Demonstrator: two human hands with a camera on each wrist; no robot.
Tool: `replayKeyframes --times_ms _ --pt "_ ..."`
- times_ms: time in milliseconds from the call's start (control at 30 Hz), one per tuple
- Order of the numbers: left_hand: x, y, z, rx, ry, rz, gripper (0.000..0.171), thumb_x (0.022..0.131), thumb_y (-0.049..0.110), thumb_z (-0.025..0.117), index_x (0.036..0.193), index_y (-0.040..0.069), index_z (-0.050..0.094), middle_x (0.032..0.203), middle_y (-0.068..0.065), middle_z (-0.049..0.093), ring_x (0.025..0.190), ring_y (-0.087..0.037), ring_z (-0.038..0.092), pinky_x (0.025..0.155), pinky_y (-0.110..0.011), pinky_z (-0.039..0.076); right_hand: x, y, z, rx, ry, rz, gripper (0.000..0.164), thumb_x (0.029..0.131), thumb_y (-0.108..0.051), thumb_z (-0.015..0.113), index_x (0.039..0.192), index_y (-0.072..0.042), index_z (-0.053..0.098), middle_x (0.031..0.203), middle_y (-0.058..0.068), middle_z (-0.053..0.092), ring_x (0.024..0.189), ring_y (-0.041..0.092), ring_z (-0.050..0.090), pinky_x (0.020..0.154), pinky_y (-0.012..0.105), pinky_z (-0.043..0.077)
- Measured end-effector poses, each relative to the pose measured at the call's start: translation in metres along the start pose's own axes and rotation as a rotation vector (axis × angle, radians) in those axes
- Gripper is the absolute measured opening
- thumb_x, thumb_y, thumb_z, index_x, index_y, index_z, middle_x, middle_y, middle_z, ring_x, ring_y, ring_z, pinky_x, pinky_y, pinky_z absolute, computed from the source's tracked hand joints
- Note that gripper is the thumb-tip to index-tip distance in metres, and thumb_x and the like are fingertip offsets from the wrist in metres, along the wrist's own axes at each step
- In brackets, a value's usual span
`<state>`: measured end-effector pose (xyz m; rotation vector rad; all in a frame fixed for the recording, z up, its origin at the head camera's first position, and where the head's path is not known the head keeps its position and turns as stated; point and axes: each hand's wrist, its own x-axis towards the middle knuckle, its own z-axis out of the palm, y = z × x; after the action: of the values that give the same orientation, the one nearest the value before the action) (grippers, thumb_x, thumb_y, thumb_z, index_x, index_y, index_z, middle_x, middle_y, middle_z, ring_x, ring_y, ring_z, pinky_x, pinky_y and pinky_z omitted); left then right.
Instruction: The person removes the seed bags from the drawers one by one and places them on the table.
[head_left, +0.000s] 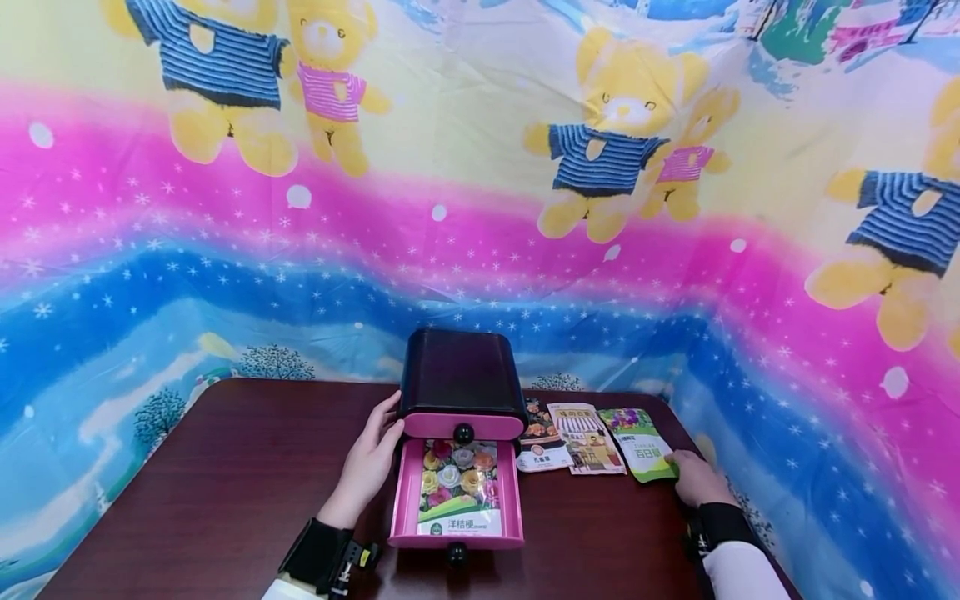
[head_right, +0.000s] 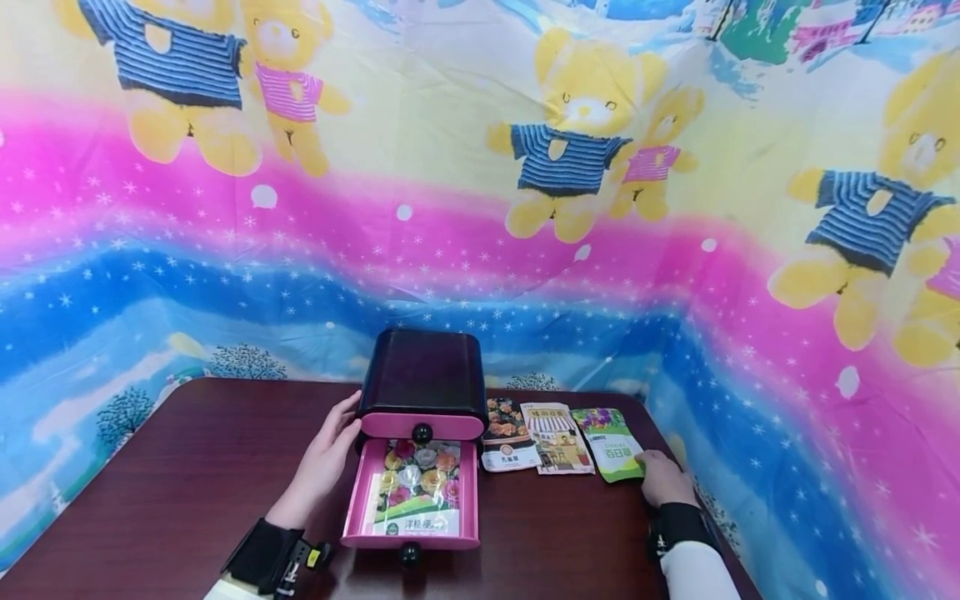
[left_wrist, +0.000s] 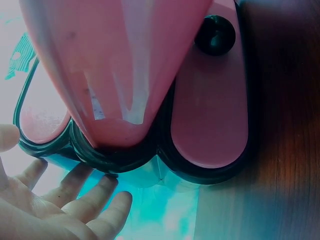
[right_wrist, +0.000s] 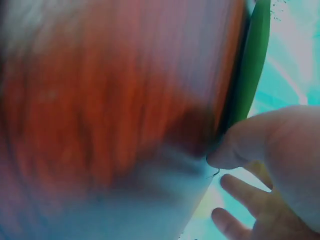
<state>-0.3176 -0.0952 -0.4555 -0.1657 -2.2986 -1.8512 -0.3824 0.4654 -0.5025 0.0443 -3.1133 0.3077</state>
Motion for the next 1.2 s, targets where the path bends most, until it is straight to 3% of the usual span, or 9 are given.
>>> replayKeyframes --times_ms 300,600,900,1067,1200 --pt "0.000 0.000 0.000 0.002 -0.001 -0.003 0.050 0.111 0.027 0.045 0.159 0.021 0.035 0.154 -0.016 0.045 0.143 -0.037 0.043 0.112 -0.058 0.040 0.007 0.001 0.004 -0.070 -0.032 -0.007 0.049 0.095 -0.011 0.062 0.140 0.009 0.055 0.130 0.035 0.048 0.112 0.055 0.047 0.090 0.075 0.038" --pt "0.002 -0.003 0.001 0.018 0.004 -0.006 0.050 0.110 0.026 0.046 0.159 0.022 0.035 0.154 -0.016 0.045 0.143 -0.037 0.043 0.112 -0.058 0.041 0.006 -0.006 0.003 -0.046 -0.059 0.005 0.053 0.096 -0.013 0.060 0.142 0.011 0.051 0.132 0.039 0.045 0.111 0.056 0.047 0.089 0.070 0.041" --pt "0.002 -0.003 0.001 0.001 0.002 0.002 0.050 0.111 0.026 0.045 0.159 0.021 0.035 0.154 -0.016 0.045 0.143 -0.037 0.043 0.112 -0.057 0.040 0.004 -0.013 -0.001 -0.021 -0.083 0.010 0.055 0.096 -0.012 0.060 0.146 0.008 0.048 0.137 0.040 0.041 0.118 0.060 0.042 0.094 0.073 0.038" --pt "0.002 -0.003 0.000 -0.001 0.000 0.006 0.050 0.111 0.026 0.045 0.159 0.021 0.034 0.155 -0.016 0.045 0.143 -0.037 0.043 0.113 -0.057 0.040 0.001 -0.030 -0.011 -0.048 -0.017 -0.035 0.053 0.095 -0.011 0.061 0.144 0.006 0.052 0.136 0.038 0.045 0.119 0.059 0.044 0.093 0.074 0.038" --pt "0.002 -0.003 0.000 0.003 -0.001 0.005 0.050 0.110 0.026 0.046 0.159 0.021 0.035 0.155 -0.016 0.045 0.143 -0.037 0.044 0.112 -0.057 0.040 -0.004 -0.060 -0.025 -0.069 0.117 -0.096 0.043 0.095 -0.009 0.063 0.136 0.003 0.061 0.132 0.034 0.053 0.118 0.055 0.050 0.092 0.071 0.042"
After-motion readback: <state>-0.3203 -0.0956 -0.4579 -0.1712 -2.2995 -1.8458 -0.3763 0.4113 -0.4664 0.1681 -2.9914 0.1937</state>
